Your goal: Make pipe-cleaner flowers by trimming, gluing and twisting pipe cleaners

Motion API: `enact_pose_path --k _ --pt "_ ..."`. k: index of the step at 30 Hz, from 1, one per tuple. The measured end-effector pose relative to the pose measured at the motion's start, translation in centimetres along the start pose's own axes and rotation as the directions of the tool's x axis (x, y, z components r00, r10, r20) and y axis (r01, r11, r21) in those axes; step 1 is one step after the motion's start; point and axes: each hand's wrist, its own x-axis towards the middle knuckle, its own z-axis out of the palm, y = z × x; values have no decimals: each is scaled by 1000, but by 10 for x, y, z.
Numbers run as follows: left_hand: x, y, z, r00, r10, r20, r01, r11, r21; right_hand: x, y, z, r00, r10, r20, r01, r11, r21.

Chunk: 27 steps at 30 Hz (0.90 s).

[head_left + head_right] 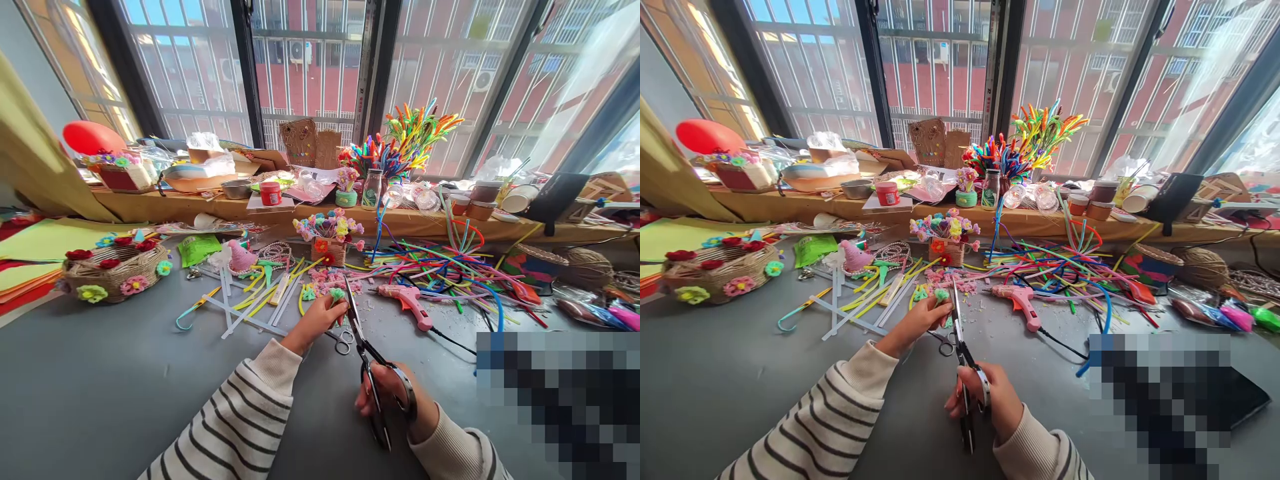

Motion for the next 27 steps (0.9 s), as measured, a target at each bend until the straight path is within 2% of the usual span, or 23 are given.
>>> enact_pose_path --k 5,10,14,17,20,24,27 --pt "3 1 2 1000 26 14 -27 999 37 0 1 6 996 22 -89 -30 996 -88" --pt "6 -3 3 998 44 -44 -43 999 22 3 4 4 966 -135 -221 90 975 -201" --pt "6 -3 1 995 29 -95 -30 1000 -3 3 5 0 982 -92 -162 49 967 -249" --pt "4 -2 -2 992 15 -129 -20 999 -42 1 2 -4 986 -84 -146 26 933 -359" --pt "1 -1 -6 993 -9 -114 0 997 -80 -2 -5 -11 978 -152 -143 41 811 -584" --pt "-1 -1 -8 994 -41 -97 28 990 -137 -7 -16 -25 958 -254 -131 22 522 -853" --pt "-3 0 -9 992 -54 -111 36 986 -160 -11 -20 -38 951 -290 -111 -18 306 -952"
